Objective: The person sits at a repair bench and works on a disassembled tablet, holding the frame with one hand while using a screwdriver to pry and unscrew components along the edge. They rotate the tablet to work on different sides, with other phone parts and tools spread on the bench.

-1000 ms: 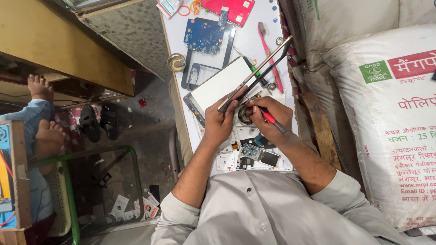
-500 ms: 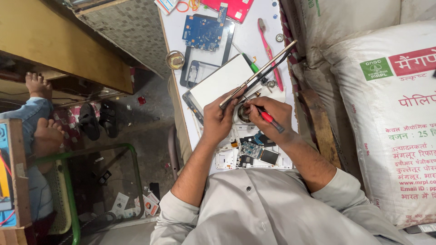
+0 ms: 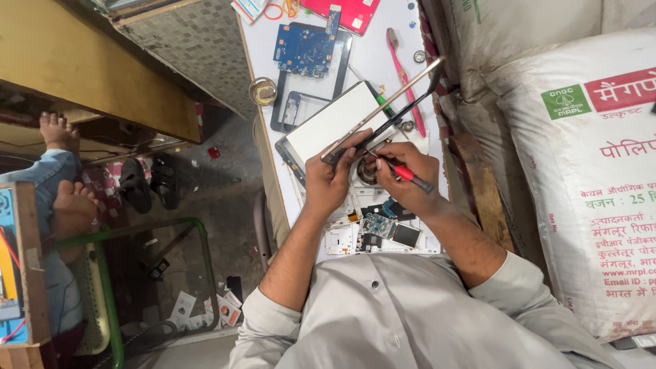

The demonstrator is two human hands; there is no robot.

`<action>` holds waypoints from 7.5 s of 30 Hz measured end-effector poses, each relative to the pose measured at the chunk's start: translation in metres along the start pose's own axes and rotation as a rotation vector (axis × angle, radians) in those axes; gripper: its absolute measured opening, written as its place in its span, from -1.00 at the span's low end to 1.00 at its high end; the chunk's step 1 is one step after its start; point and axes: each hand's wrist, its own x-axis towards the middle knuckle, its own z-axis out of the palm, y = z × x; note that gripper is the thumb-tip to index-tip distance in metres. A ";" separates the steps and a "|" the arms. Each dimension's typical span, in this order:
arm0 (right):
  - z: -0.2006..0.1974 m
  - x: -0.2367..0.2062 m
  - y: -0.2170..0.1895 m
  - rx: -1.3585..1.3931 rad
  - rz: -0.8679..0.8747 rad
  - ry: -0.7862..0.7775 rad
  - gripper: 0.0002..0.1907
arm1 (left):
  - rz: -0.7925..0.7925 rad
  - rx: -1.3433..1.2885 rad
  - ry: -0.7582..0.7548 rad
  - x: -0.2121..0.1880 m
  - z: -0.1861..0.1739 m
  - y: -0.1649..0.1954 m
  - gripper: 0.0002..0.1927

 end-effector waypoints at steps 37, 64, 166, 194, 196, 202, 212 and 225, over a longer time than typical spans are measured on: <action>-0.001 -0.002 0.007 0.029 -0.029 0.095 -0.90 | -0.072 -0.135 -0.003 -0.001 0.000 -0.009 -0.67; 0.000 -0.007 0.011 0.066 -0.066 0.093 -0.87 | -0.088 -0.298 0.002 -0.001 0.002 -0.014 -0.60; -0.002 -0.001 -0.001 0.051 0.020 0.089 -0.92 | 0.028 -0.168 -0.003 -0.001 0.005 -0.020 -0.73; -0.002 -0.003 -0.001 0.069 -0.053 0.076 -0.90 | -0.077 -0.387 0.025 0.000 0.003 -0.022 -0.70; -0.002 -0.003 -0.001 0.107 -0.006 0.088 -0.90 | -0.087 -0.348 0.029 0.000 0.002 -0.022 -0.70; -0.001 -0.002 -0.001 0.129 0.003 0.070 -0.89 | -0.097 -0.294 0.032 0.000 0.001 -0.021 -0.68; -0.001 -0.002 -0.002 0.133 -0.026 0.075 -0.90 | -0.078 -0.311 0.024 0.000 0.000 -0.023 -0.67; -0.002 -0.001 -0.005 0.139 0.009 0.072 -0.89 | -0.093 -0.318 0.026 -0.001 0.001 -0.023 -0.66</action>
